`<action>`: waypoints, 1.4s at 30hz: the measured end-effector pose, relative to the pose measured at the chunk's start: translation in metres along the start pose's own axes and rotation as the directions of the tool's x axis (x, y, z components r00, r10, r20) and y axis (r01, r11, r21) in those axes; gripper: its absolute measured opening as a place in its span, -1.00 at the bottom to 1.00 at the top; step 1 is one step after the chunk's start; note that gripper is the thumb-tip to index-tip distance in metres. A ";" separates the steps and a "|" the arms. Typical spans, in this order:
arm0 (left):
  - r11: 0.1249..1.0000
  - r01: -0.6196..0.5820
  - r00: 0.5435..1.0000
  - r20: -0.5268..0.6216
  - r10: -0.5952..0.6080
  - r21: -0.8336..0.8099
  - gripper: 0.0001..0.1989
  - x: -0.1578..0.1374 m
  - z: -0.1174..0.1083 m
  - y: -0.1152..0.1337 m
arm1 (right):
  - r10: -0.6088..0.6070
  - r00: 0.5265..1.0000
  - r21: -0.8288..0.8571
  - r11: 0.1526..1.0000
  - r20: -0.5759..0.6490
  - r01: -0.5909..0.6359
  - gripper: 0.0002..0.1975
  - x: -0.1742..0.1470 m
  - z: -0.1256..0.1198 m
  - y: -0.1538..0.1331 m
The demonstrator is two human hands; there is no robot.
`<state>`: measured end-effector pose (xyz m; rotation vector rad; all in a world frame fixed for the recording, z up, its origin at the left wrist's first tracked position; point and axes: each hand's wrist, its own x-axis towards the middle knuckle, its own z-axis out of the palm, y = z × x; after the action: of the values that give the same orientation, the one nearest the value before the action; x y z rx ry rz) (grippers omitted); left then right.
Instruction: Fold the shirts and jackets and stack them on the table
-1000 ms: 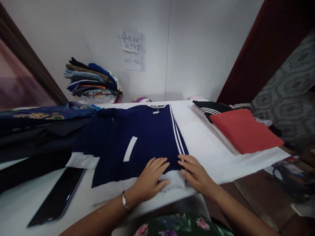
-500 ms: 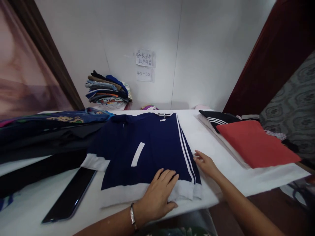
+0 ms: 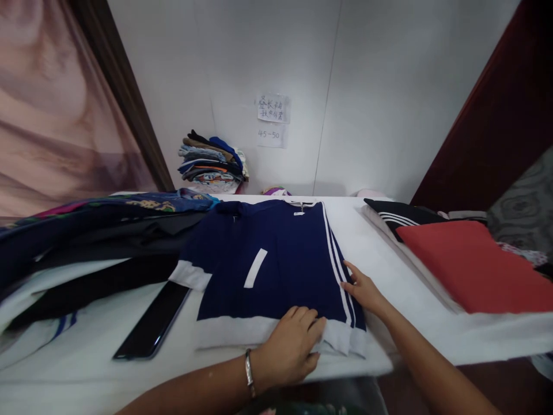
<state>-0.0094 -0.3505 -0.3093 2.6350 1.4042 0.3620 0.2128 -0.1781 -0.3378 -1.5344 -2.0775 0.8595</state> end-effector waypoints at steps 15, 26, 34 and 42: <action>0.788 0.613 0.759 -0.244 -0.604 -0.044 -0.49 -0.016 -0.068 -0.091 | -0.428 0.886 0.021 0.902 0.181 0.431 -0.44 -0.044 0.005 -0.054; 0.452 0.886 0.464 -0.235 -0.854 0.106 -0.43 -0.053 -0.065 -0.148 | -0.313 0.884 -0.241 0.881 0.346 0.406 -0.42 -0.089 0.006 -0.034; 0.351 0.936 0.346 -0.117 -0.931 -0.030 -0.43 -0.051 -0.064 -0.155 | -0.486 0.871 -0.150 0.858 0.071 0.491 -0.41 -0.065 -0.002 -0.053; 0.326 0.944 0.331 -0.131 -0.935 0.054 -0.61 -0.068 -0.086 -0.155 | -0.413 0.864 -0.154 0.870 0.289 0.468 -0.49 -0.053 0.038 -0.027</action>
<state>-0.1931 -0.3197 -0.2723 1.3418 2.7144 0.1949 0.1850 -0.2424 -0.3449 -1.0002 -2.6408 0.6866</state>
